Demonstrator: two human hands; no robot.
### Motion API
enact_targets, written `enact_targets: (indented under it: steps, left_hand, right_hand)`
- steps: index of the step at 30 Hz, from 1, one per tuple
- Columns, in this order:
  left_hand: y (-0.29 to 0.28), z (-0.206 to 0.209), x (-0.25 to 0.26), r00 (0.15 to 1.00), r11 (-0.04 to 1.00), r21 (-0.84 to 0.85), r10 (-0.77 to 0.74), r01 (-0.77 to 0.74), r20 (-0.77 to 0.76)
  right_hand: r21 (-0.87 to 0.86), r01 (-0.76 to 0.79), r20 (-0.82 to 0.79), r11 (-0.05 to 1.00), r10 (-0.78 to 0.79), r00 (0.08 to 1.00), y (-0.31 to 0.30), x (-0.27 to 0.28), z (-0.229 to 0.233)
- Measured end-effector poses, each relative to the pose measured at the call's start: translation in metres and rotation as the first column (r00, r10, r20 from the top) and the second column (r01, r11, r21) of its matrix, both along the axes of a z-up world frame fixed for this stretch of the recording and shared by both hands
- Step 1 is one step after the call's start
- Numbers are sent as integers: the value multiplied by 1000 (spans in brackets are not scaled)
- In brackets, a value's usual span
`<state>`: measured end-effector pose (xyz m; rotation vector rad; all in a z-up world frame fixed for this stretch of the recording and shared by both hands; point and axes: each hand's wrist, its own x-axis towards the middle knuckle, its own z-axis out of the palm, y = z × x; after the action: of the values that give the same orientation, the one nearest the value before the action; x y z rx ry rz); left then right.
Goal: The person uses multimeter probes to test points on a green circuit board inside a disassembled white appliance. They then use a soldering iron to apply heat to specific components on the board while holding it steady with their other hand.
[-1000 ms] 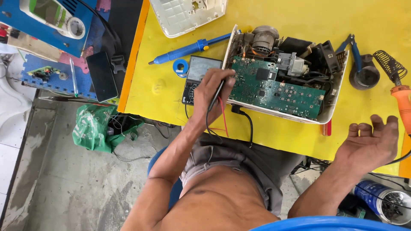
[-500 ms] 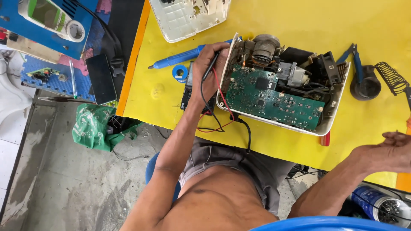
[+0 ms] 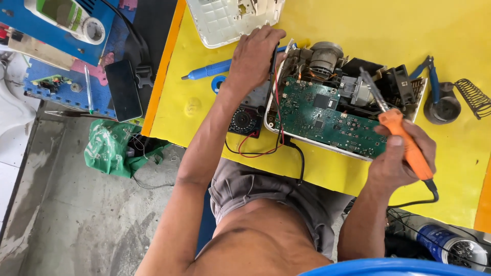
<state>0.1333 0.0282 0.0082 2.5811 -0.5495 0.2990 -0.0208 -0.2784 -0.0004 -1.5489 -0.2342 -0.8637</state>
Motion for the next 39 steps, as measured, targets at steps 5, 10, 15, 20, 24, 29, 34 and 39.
enact_targets:
  steps: [5,10,15,20,24,29,34,39]
  left_hand:
    - [12,9,7,998,974,222,-44,32,52]
    - [7,-4,31,977,902,431,-107,16,187]
    - [1,-28,41,911,802,592,-182,-81,371]
    - [39,20,6,985,954,245,-163,171,-53]
    - [62,48,-53,998,998,-30,-49,48,-46]
    - [70,31,-137,865,937,155,349,-313,-360]
    - [68,7,-185,633,880,412,461,-237,-621]
    - [76,11,-189,565,860,-24,314,-510,-763]
  right_hand:
    - [25,-23,-53,999,24,998,-2,5,-15]
    - [-51,-95,-34,994,94,995,-6,4,-18]
    - [-86,-100,-6,991,100,995,-4,4,-21]
    - [-71,-88,-1,994,88,996,-3,2,-21]
    - [-41,-74,8,996,74,997,-3,-1,-22]
    - [-45,-56,-3,997,56,998,-5,-3,-24]
    - [-61,-31,24,998,33,999,-5,0,-27]
    - [-57,-6,72,998,10,997,-2,1,-27]
